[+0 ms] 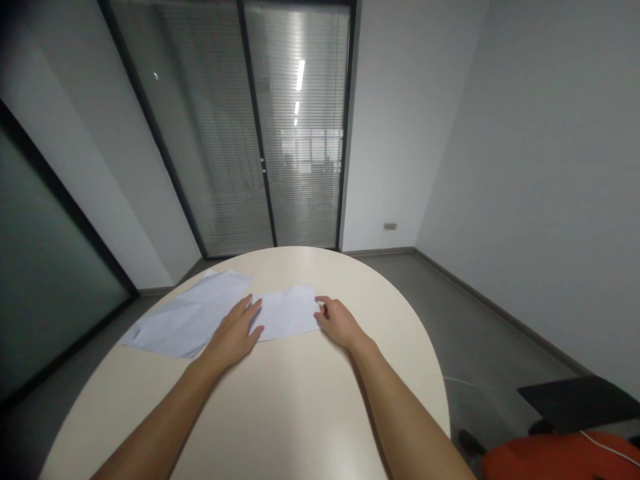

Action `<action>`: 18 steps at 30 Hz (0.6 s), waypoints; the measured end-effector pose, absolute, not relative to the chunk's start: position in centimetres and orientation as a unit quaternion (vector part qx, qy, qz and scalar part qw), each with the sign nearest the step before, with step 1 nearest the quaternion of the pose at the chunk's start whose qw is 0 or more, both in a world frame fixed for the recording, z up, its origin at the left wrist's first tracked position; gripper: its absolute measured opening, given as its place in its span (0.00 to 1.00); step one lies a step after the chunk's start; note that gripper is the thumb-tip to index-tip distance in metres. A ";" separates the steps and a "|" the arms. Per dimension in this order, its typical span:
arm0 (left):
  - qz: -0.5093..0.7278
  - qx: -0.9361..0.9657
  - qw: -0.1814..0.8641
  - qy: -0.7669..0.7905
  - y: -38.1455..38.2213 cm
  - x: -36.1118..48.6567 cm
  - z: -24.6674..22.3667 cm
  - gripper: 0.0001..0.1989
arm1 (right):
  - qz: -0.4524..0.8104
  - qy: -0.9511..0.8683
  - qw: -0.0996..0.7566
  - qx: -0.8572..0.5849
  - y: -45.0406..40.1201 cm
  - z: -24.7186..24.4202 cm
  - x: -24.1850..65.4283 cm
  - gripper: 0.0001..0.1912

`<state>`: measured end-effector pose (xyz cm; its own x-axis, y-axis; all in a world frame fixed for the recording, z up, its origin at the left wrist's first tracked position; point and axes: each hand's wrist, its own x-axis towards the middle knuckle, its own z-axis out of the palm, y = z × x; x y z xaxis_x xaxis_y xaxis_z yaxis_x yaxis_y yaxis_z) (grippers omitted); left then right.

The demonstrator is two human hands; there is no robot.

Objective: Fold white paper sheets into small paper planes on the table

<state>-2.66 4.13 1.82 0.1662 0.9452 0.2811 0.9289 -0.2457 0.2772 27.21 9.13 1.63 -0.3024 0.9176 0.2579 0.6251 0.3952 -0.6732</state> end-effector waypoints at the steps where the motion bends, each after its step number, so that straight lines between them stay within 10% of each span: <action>1: 0.191 0.777 0.037 0.598 4.1 -2.5 1.6 0.31 | 0.229 -0.776 0.307 -0.501 9.1 1.7 27.4 0.23; 10: 0.127 0.837 0.094 0.524 2.5 0.1 2.2 0.31 | 0.094 -0.797 0.312 -0.509 7.3 4.1 25.2 0.19; 18: 0.122 0.834 0.055 0.535 2.8 1.1 1.4 0.27 | 0.156 -0.864 0.112 -0.466 5.6 2.6 23.0 0.34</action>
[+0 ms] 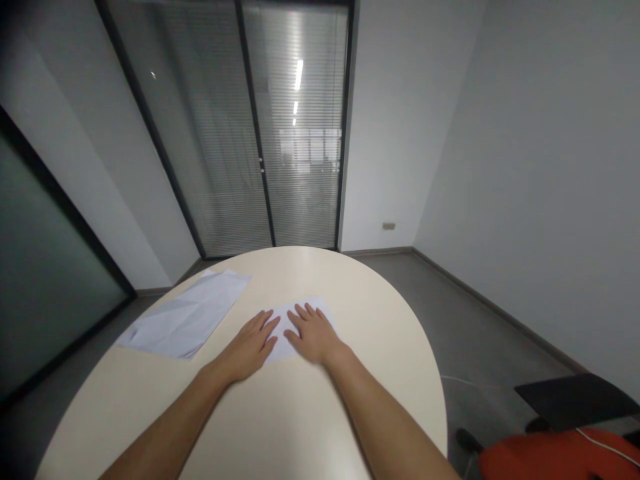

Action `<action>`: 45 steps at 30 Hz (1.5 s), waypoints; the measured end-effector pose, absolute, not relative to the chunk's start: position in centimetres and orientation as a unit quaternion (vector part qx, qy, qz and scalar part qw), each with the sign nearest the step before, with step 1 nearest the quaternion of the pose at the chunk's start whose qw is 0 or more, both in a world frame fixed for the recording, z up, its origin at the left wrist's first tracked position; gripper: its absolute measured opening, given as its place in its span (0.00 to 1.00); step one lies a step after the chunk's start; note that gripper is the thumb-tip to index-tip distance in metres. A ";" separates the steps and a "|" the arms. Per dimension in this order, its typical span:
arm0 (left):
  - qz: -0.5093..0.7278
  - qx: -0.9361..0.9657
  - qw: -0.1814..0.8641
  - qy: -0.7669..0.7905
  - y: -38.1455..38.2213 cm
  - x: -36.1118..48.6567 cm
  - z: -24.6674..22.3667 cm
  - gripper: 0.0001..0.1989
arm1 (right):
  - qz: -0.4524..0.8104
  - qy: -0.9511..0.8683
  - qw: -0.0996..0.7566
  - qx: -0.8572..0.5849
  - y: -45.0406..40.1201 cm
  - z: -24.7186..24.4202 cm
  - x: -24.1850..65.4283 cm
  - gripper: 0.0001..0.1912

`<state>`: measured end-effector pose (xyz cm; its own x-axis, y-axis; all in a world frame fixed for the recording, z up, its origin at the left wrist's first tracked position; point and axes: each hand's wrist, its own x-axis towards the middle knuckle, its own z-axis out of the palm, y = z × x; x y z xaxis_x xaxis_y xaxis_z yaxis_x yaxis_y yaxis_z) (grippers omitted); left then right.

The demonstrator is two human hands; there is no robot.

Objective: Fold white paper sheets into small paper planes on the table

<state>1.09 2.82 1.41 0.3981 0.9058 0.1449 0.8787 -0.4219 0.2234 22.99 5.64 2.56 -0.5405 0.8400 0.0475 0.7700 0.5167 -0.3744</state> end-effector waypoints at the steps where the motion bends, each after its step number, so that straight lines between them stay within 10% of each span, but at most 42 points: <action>1: 0.114 0.831 0.057 0.542 2.9 1.0 1.3 0.27 | 0.155 -0.853 0.105 -0.488 5.9 2.6 23.3 0.36; 45: 0.099 0.822 0.055 0.557 3.1 1.0 1.2 0.29 | 0.150 -0.805 0.105 -0.564 7.3 2.7 25.2 0.36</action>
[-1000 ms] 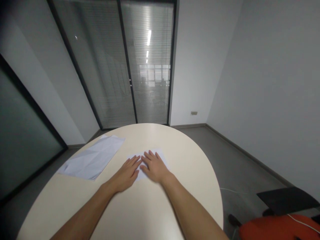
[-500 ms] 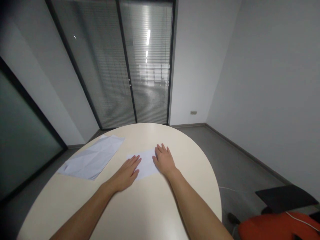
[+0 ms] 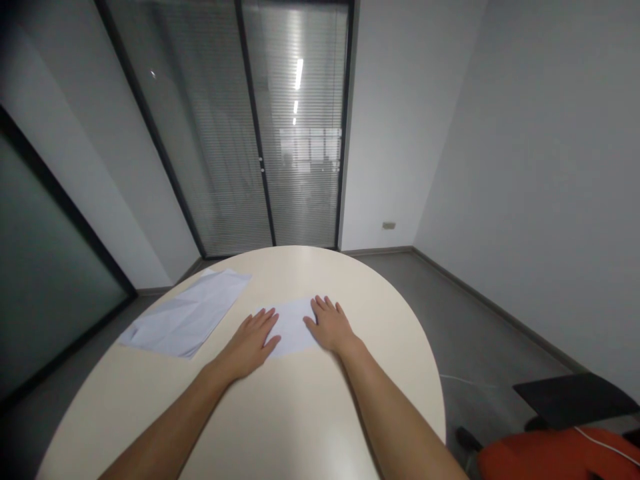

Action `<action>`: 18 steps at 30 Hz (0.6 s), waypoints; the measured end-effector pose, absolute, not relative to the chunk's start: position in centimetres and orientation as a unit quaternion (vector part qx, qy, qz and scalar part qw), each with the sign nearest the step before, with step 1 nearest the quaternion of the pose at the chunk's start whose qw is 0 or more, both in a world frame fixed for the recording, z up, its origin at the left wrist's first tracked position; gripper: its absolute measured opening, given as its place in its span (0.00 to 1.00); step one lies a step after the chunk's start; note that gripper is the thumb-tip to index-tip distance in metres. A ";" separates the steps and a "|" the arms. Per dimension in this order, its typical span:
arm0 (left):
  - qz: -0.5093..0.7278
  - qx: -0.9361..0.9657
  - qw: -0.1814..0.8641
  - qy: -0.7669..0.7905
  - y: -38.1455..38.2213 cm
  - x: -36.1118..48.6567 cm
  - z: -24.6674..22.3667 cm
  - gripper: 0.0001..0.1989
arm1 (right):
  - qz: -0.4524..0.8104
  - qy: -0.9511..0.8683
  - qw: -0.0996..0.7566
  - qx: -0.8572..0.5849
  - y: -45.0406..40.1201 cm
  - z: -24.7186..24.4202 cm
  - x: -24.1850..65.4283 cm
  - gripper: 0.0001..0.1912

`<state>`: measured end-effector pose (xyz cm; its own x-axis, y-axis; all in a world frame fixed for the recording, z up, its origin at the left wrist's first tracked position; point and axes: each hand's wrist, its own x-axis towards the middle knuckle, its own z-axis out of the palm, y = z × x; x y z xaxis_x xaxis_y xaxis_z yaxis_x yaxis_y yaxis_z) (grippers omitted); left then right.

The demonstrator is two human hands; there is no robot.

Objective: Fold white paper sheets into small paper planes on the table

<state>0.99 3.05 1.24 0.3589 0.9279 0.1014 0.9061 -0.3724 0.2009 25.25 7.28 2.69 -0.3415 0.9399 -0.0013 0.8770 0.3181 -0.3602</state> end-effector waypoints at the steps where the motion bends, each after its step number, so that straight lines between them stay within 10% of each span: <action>1: 0.103 0.809 0.039 0.577 3.2 0.7 1.2 0.29 | 0.148 -0.803 0.104 -0.568 7.3 2.7 25.5 0.36; 18: 0.096 0.803 0.034 0.587 3.0 1.4 1.3 0.28 | 0.173 -0.884 0.114 -0.419 6.1 2.7 23.8 0.38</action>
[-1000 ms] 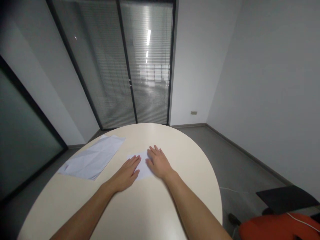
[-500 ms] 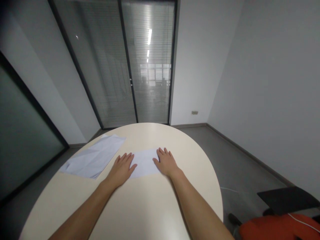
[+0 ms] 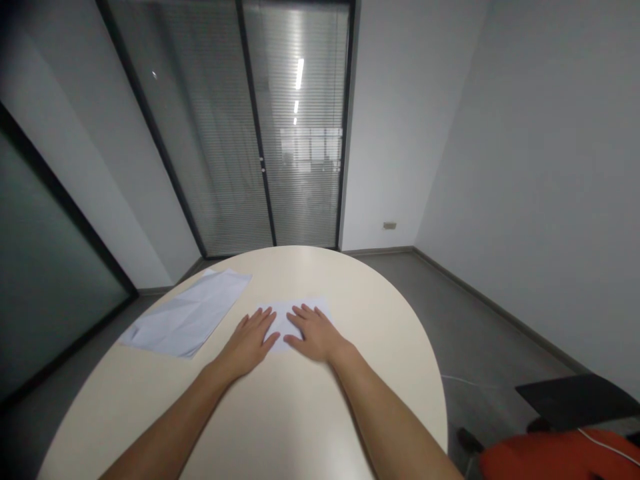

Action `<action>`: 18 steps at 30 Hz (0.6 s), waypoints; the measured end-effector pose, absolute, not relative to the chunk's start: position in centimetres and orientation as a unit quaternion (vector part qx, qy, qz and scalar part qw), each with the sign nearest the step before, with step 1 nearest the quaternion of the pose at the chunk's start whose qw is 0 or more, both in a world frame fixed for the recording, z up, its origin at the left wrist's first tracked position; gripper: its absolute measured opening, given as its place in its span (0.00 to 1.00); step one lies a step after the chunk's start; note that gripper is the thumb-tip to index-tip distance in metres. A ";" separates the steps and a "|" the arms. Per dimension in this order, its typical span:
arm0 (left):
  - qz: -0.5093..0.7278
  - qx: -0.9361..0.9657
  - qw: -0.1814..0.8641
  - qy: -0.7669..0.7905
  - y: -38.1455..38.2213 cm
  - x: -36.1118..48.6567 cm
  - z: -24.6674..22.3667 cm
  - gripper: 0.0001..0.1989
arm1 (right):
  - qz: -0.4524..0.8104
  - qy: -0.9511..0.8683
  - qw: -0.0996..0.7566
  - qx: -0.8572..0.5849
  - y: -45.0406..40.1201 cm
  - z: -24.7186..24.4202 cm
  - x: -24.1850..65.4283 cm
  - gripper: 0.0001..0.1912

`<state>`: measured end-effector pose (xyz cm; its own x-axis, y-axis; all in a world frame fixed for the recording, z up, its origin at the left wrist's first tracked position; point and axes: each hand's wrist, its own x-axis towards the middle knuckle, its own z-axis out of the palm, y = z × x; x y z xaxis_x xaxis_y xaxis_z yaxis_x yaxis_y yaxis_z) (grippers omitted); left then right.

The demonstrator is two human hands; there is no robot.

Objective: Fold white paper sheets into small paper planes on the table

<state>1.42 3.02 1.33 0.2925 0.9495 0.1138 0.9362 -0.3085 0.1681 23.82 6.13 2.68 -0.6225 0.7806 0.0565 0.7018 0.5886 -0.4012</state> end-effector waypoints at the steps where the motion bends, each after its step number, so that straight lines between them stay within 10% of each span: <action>1: 0.098 0.800 0.027 0.592 3.1 1.3 1.3 0.27 | 0.171 -0.877 0.113 -0.434 6.3 2.6 24.0 0.37; 18: 0.150 0.847 0.058 0.507 3.0 1.3 1.6 0.23 | 0.165 -0.864 0.108 -0.462 6.2 3.1 24.6 0.38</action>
